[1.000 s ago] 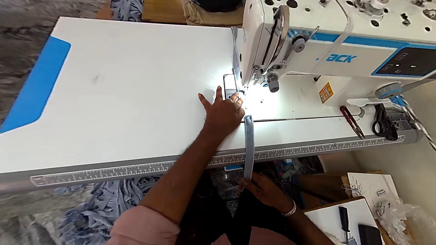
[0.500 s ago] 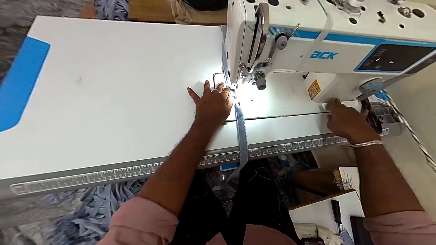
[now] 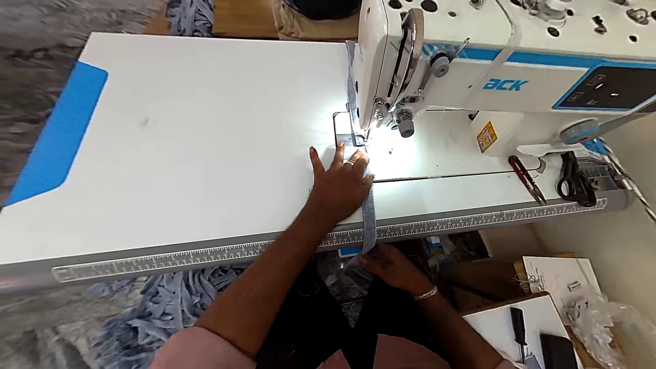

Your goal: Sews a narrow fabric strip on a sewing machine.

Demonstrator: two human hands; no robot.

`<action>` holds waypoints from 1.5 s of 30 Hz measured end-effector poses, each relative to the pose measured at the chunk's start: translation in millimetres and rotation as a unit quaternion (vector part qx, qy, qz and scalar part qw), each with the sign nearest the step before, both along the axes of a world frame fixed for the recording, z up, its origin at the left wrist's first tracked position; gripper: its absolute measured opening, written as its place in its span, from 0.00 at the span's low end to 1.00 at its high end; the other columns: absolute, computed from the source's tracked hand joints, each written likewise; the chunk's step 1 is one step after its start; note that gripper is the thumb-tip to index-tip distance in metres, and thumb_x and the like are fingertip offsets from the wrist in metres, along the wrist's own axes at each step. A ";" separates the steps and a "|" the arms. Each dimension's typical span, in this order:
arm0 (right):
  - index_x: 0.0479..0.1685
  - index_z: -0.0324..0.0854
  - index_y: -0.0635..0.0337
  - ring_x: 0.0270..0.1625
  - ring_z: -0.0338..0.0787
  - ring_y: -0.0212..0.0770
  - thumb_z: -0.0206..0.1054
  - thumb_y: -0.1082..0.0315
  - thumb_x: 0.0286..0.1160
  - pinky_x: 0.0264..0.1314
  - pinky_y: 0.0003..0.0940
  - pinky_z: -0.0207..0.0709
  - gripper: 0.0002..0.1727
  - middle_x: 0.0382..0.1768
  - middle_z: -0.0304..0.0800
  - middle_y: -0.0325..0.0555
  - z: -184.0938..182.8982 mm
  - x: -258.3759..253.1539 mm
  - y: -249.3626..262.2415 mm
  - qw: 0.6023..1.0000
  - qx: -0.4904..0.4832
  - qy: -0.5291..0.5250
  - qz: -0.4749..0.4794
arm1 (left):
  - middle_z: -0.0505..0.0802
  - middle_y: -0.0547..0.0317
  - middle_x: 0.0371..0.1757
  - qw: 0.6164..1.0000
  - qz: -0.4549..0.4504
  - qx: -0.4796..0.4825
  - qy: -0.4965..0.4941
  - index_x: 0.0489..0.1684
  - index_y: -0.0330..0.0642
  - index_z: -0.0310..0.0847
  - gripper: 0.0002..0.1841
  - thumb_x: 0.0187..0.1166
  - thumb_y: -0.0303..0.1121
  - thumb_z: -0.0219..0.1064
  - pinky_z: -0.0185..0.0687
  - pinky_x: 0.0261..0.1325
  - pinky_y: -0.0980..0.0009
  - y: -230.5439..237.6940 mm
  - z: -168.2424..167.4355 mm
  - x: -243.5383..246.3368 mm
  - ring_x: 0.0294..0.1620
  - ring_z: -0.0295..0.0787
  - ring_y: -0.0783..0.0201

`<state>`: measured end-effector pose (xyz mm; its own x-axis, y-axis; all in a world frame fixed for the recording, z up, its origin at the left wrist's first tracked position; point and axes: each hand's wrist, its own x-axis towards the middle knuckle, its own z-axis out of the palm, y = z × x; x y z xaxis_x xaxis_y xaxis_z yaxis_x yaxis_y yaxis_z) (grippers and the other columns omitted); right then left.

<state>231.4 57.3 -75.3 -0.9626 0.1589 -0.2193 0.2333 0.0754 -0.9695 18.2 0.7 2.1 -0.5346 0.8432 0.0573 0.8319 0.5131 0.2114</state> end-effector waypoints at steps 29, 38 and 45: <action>0.51 0.87 0.58 0.39 0.84 0.23 0.55 0.55 0.92 0.46 0.23 0.78 0.19 0.42 0.91 0.35 -9.9 28.0 -18.1 0.995 0.006 -0.043 0.088 | 0.75 0.71 0.88 0.999 -0.032 0.041 -0.003 0.84 0.66 0.75 0.33 0.86 0.64 0.42 0.25 0.79 0.12 -36.4 -7.2 30.9 0.95 0.50 0.38; 0.49 0.88 0.59 0.38 0.84 0.23 0.57 0.56 0.91 0.46 0.23 0.78 0.18 0.41 0.91 0.35 -12.7 30.5 -17.0 0.996 -0.004 -0.032 0.080 | 0.73 0.72 0.89 0.999 -0.033 0.031 -0.006 0.85 0.68 0.74 0.32 0.88 0.64 0.39 0.25 0.79 0.13 -35.8 -7.1 29.1 0.95 0.49 0.39; 0.51 0.88 0.58 0.37 0.84 0.24 0.59 0.54 0.90 0.44 0.24 0.78 0.18 0.41 0.91 0.37 -13.6 30.6 -18.3 0.996 0.002 -0.035 0.080 | 0.74 0.72 0.88 0.999 -0.030 0.041 -0.007 0.83 0.67 0.76 0.31 0.88 0.63 0.41 0.26 0.80 0.13 -37.5 -7.3 30.3 0.95 0.49 0.39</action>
<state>262.0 39.0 -88.9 -0.9579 0.0064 -0.2871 0.2857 0.1218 -0.9505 48.5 -36.7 -5.2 -0.4846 0.8663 0.1209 0.8573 0.4430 0.2624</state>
